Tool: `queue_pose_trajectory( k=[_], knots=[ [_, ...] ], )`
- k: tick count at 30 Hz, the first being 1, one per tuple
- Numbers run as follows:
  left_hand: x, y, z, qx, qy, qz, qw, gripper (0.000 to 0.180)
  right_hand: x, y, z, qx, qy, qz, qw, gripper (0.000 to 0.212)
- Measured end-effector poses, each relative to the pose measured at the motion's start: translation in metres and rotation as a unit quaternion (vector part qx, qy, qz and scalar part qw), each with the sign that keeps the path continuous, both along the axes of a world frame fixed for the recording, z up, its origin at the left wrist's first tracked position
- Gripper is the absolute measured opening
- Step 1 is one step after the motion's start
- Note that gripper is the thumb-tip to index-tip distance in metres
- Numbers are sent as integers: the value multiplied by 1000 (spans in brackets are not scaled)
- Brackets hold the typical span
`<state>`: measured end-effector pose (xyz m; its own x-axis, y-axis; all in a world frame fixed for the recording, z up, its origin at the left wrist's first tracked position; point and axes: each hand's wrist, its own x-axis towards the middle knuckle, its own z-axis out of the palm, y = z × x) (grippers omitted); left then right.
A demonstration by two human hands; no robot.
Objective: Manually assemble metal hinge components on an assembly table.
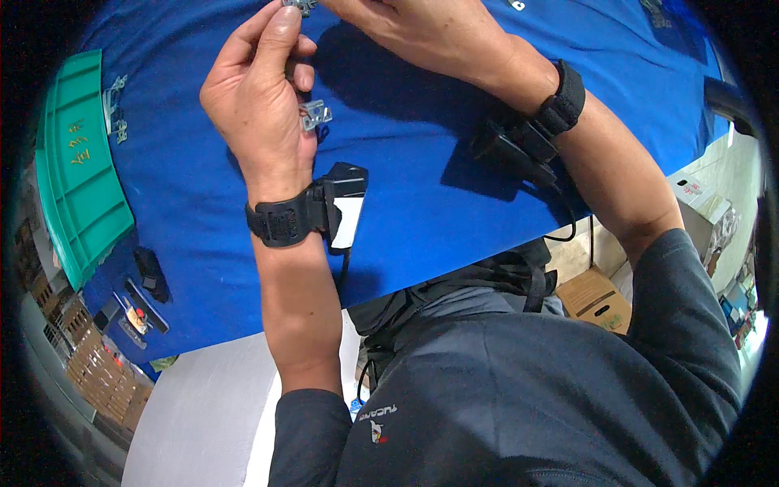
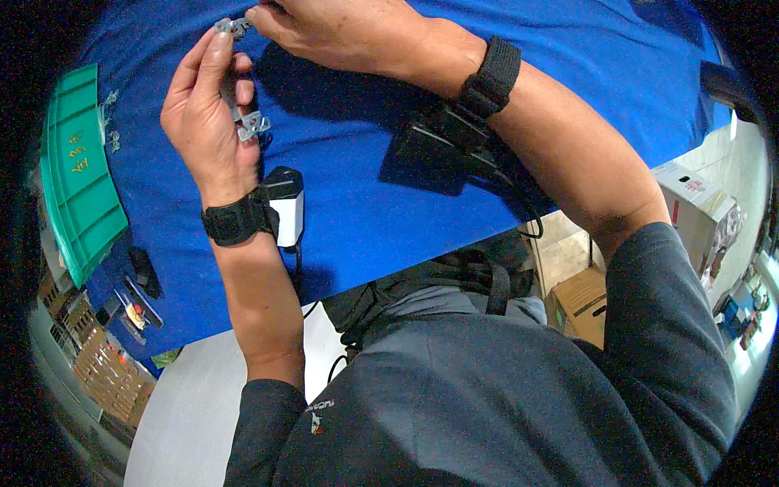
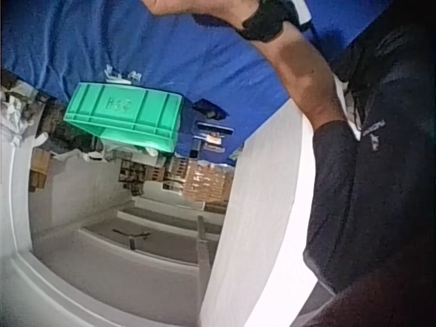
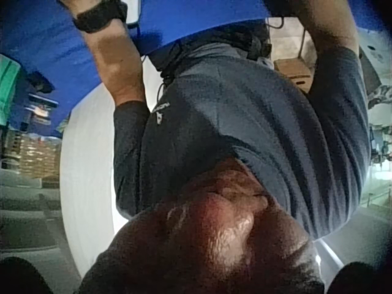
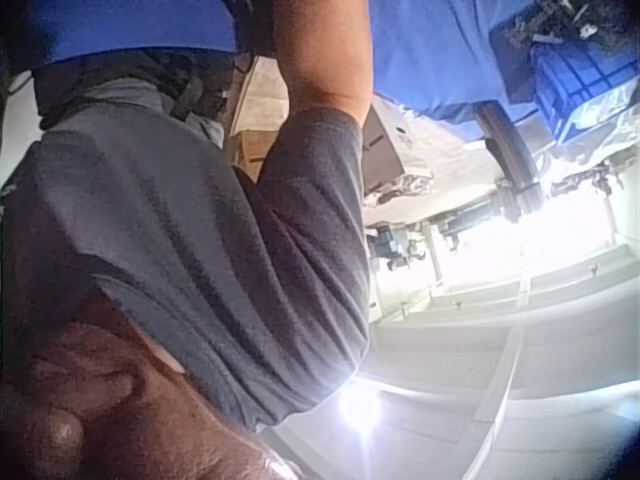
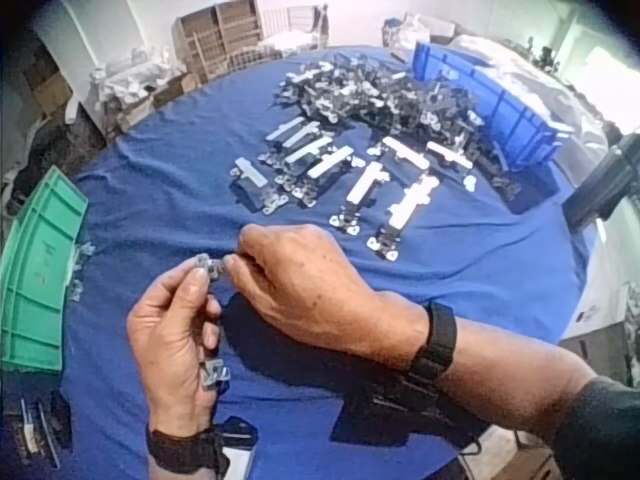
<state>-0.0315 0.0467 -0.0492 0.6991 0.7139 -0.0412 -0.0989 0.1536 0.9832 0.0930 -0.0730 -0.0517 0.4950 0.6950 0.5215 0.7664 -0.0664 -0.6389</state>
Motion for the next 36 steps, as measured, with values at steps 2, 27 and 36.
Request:
queue_pose_trajectory(
  k=[2, 27, 36],
  knots=[
    [0, 1, -1, 1, 0, 1, 1000, 21, -1, -1, 3, 48, 31, 14, 998, 26],
    [-1, 5, -4, 9, -16, 2, 1000, 21, -2, 0, 4, 61, 82, 16, 995, 30],
    [0, 3, -3, 13, -27, 3, 1000, 22, -1, -1, 8, -23, 112, -5, 993, 33]
  ],
)
